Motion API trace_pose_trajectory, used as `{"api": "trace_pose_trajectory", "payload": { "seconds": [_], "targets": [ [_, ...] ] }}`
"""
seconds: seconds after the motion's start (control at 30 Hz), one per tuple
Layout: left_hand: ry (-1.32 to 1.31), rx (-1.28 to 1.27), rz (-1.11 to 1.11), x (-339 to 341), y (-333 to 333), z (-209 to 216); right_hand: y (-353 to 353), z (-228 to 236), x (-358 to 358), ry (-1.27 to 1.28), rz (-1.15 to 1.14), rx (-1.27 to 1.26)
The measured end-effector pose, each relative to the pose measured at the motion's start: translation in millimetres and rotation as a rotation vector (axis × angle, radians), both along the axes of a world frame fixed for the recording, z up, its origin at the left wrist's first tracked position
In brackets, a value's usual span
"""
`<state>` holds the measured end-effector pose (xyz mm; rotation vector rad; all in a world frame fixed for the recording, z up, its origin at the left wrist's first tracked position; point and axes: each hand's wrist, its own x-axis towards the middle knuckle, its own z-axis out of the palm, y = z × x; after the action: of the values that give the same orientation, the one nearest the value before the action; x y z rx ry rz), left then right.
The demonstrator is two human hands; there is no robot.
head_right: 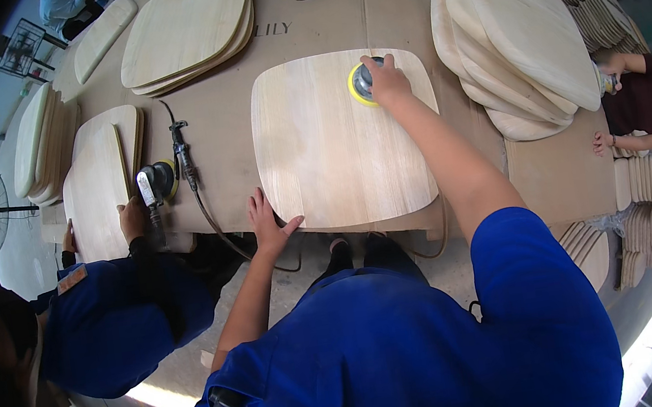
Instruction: The person uses a handheld orbital sander to smooth the surface of light-colored wooden plates. They move the sander across each plate, flip it over, and stack finished pieces on a pile. The person also wipes the surface with a cloth between sanding passes.
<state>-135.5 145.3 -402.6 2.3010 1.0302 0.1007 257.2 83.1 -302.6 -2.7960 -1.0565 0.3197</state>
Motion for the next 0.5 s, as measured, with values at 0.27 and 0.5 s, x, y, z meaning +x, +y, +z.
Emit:
{"api": "trace_pose_trajectory", "payload": {
  "seconds": [0.27, 0.5],
  "targets": [
    [-0.041, 0.03, -0.023, -1.8, 0.7, -5.0, -5.4, -2.5, -23.9, 0.065, 0.071, -0.018],
    [-0.034, 0.057, -0.032, -1.9, 2.7, -7.3, -10.7, -2.1, -19.2, -0.061, 0.012, 0.047]
  ]
}}
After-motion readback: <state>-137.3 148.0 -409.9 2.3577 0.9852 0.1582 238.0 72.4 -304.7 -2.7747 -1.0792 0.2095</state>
